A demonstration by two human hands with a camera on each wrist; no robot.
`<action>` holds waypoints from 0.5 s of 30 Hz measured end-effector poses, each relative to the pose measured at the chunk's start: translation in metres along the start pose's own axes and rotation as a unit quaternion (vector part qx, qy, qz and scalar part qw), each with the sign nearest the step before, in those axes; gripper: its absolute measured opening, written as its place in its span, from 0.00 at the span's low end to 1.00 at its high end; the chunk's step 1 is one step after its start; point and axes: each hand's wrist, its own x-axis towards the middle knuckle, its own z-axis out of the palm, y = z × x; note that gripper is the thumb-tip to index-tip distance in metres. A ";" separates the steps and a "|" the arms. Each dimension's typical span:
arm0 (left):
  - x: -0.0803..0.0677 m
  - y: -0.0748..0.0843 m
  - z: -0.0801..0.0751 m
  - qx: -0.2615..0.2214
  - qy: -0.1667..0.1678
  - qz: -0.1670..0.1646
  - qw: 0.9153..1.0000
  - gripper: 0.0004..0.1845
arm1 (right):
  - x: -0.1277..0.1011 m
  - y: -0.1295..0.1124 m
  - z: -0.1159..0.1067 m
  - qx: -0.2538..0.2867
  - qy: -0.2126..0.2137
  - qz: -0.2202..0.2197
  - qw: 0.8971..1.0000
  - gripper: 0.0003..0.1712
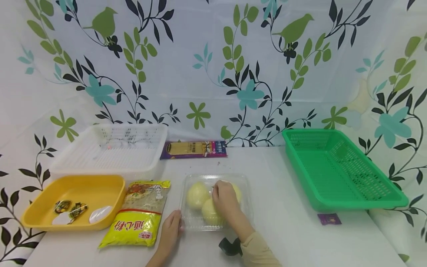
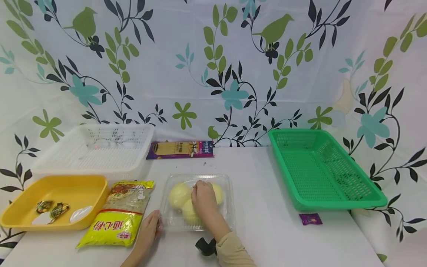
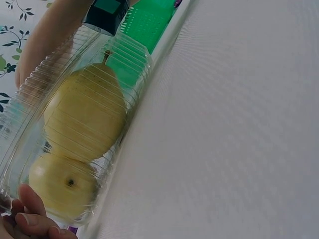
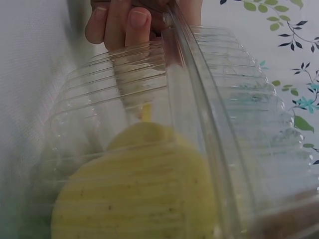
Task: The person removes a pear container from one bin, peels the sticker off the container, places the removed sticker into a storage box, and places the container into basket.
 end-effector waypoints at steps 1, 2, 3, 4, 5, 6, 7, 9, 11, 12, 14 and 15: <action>-0.001 -0.001 0.000 0.000 0.001 -0.004 1.000 0.18 | -0.001 0.000 0.000 0.002 -0.001 0.008 1.000 0.06; -0.001 -0.001 -0.001 0.000 0.000 -0.005 1.000 0.18 | -0.002 -0.001 0.000 0.003 -0.001 0.016 1.000 0.06; -0.002 -0.001 -0.001 -0.001 0.000 -0.006 1.000 0.19 | -0.002 -0.001 -0.001 0.004 0.001 0.022 1.000 0.05; -0.002 -0.001 -0.001 -0.002 0.001 -0.006 1.000 0.19 | -0.002 0.000 -0.001 0.005 0.005 0.029 1.000 0.05; -0.002 -0.001 -0.001 -0.003 0.001 -0.006 1.000 0.19 | -0.002 -0.001 -0.002 0.010 0.009 0.034 0.999 0.05; -0.002 -0.001 -0.001 -0.003 0.001 -0.003 1.000 0.19 | -0.002 -0.001 -0.003 0.014 0.011 0.043 0.999 0.05; -0.001 -0.001 -0.001 -0.006 0.002 -0.001 1.000 0.19 | -0.002 0.000 -0.003 0.017 0.013 0.051 0.998 0.05; -0.001 -0.001 -0.001 -0.010 0.003 0.003 1.000 0.19 | -0.001 0.000 -0.004 0.028 0.010 0.064 0.998 0.05; -0.001 -0.002 -0.001 -0.013 0.005 0.006 1.000 0.19 | -0.001 0.000 -0.006 0.037 0.002 0.075 0.997 0.05; -0.001 -0.002 -0.001 -0.013 0.007 0.009 1.000 0.19 | -0.001 0.001 -0.007 0.037 -0.002 0.077 0.996 0.05; -0.001 -0.003 0.000 -0.011 0.011 0.010 1.000 0.18 | -0.001 0.002 -0.009 0.037 -0.009 0.077 0.996 0.04; -0.001 -0.003 0.000 -0.010 0.013 0.013 1.000 0.18 | -0.001 0.002 -0.010 0.035 -0.013 0.078 0.996 0.04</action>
